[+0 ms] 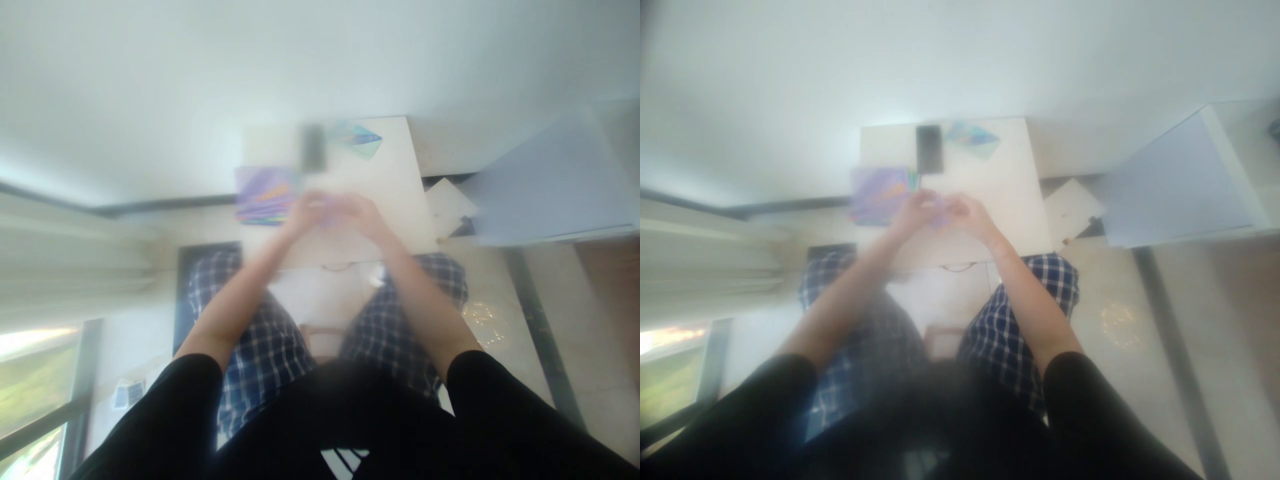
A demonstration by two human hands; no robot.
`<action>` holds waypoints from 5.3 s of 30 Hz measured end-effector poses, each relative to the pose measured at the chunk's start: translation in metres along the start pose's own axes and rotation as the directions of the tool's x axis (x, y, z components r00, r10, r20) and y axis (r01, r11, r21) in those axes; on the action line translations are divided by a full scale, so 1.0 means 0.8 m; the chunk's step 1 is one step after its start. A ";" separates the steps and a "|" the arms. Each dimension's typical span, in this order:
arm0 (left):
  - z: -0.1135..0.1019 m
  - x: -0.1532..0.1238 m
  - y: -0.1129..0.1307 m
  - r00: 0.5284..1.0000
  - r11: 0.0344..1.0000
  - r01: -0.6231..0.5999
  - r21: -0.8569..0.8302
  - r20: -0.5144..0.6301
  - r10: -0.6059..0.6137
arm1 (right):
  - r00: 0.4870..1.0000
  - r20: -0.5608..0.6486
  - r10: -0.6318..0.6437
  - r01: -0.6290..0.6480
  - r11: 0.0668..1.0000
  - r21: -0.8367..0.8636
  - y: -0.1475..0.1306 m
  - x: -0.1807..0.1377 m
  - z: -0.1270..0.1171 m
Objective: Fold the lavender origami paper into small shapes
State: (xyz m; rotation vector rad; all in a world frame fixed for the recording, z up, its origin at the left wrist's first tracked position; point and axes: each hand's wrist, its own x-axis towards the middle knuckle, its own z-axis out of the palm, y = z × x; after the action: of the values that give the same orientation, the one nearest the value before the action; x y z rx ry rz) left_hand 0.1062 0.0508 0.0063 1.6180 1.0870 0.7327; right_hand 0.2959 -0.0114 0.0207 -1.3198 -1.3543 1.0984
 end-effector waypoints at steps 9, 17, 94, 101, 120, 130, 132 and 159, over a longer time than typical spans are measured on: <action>-0.015 -0.002 0.009 0.982 0.999 0.012 -0.051 0.191 -0.002 | 0.998 -0.038 0.044 -0.044 0.999 0.002 0.008 0.005 -0.009; -0.008 0.000 0.001 0.993 1.000 -0.005 -0.025 0.122 0.008 | 0.997 -0.070 -0.028 0.028 1.000 0.004 0.005 0.003 -0.006; 0.009 -0.008 0.006 0.995 0.985 -0.092 -0.149 0.011 0.095 | 0.951 -0.245 -0.189 0.135 0.966 -0.222 -0.004 -0.007 0.007; 0.006 -0.014 0.015 0.993 0.984 -0.061 -0.166 0.086 0.076 | 0.974 -0.224 0.019 -0.013 0.999 0.029 0.005 -0.001 0.008; 0.003 -0.004 0.003 0.998 0.994 -0.008 -0.111 0.053 0.014 | 0.995 -0.093 0.031 -0.030 0.999 0.016 0.022 0.008 0.008; 0.004 0.001 0.005 0.994 0.988 0.102 0.112 0.023 -0.106 | 0.997 0.078 0.008 -0.011 0.999 0.030 0.028 0.007 0.008; 0.003 -0.001 0.010 0.994 0.991 0.105 0.083 0.026 -0.108 | 0.998 0.069 0.008 -0.009 1.000 0.006 0.027 0.007 0.008; 0.001 -0.003 0.019 0.991 0.989 0.134 -0.056 -0.008 -0.135 | 0.994 -0.097 0.044 -0.053 0.994 -0.096 0.012 0.008 -0.001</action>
State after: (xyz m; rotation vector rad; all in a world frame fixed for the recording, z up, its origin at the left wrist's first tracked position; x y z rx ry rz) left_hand 0.1104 0.0474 0.0208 1.4804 1.1622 0.6774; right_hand 0.2984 -0.0049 0.0114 -1.4650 -1.3270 0.9992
